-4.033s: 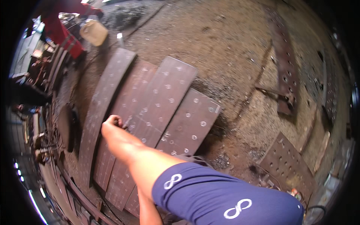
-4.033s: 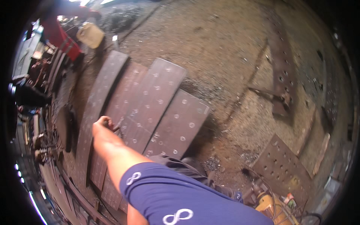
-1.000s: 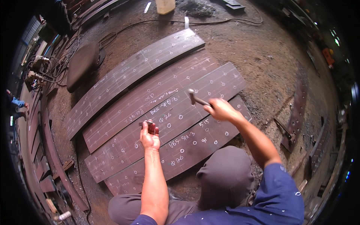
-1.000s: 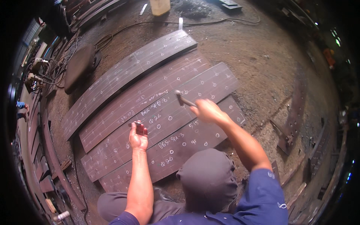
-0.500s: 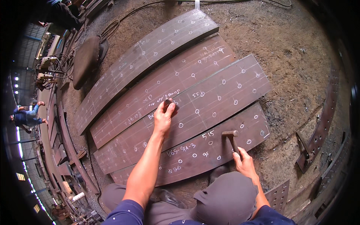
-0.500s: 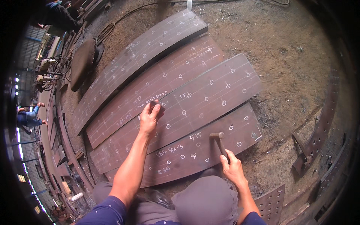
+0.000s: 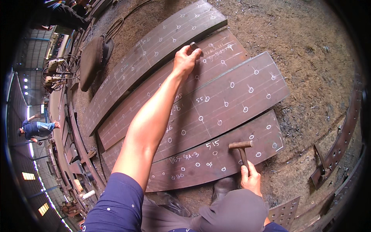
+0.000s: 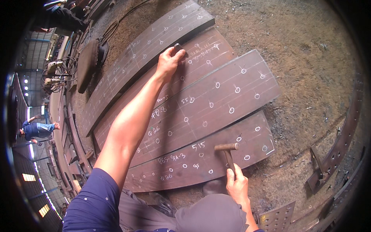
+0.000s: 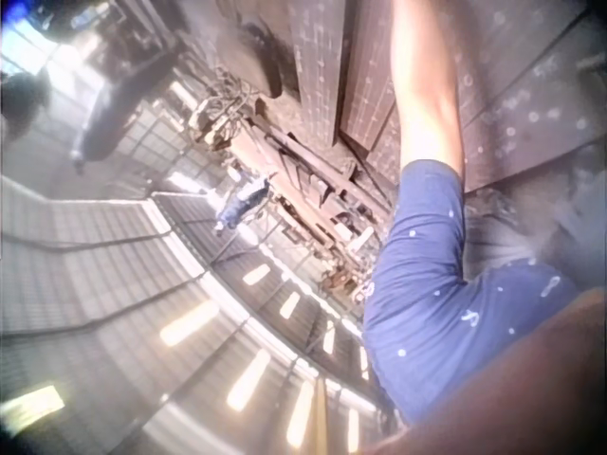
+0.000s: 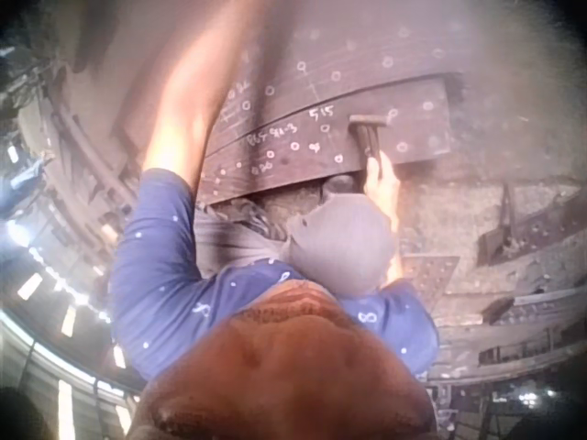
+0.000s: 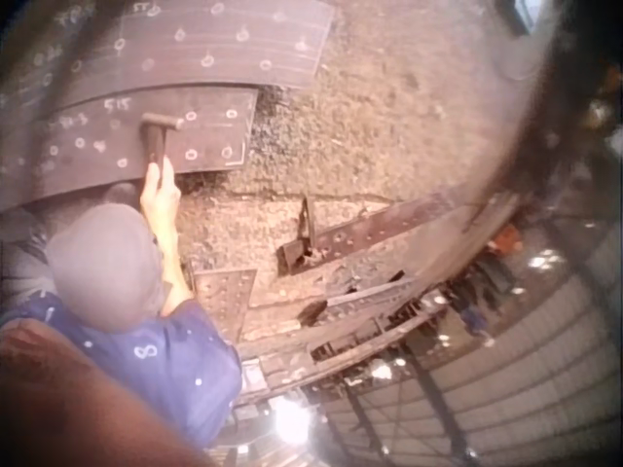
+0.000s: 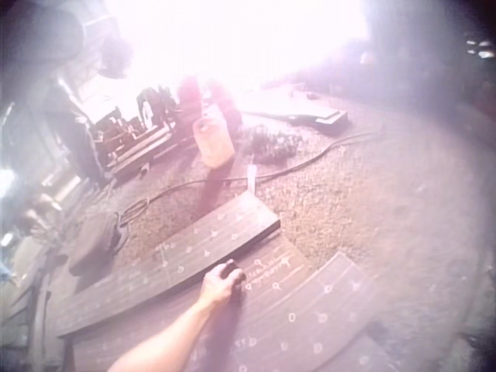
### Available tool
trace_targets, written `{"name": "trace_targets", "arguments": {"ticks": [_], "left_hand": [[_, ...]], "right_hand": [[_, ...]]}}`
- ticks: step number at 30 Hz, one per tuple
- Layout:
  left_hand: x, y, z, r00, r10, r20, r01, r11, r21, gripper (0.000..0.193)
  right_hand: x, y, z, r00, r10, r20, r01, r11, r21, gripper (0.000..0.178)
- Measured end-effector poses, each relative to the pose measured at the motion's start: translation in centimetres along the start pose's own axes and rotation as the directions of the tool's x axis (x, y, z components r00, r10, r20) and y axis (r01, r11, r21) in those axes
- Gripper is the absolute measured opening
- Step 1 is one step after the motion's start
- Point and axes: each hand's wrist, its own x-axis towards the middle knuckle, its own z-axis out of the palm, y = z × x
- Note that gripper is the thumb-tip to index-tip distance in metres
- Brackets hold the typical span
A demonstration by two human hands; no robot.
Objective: The person sits on the floor of a metal fabrication workshop and uses a center punch and hammer to mark pre-drawn circles on several curved metal plates. The person systematically moves from one marked circle to the next, creating indentations on the metal surface.
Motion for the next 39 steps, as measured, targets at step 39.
{"name": "trace_targets", "arguments": {"ticks": [39], "left_hand": [[4.5,1.9,3.8,0.984,0.129,-0.127,-0.086,0.951,0.296,0.057]], "right_hand": [[0.3,-0.7,0.0,0.997,0.074,-0.015,-0.074,0.997,-0.035,0.037]]}}
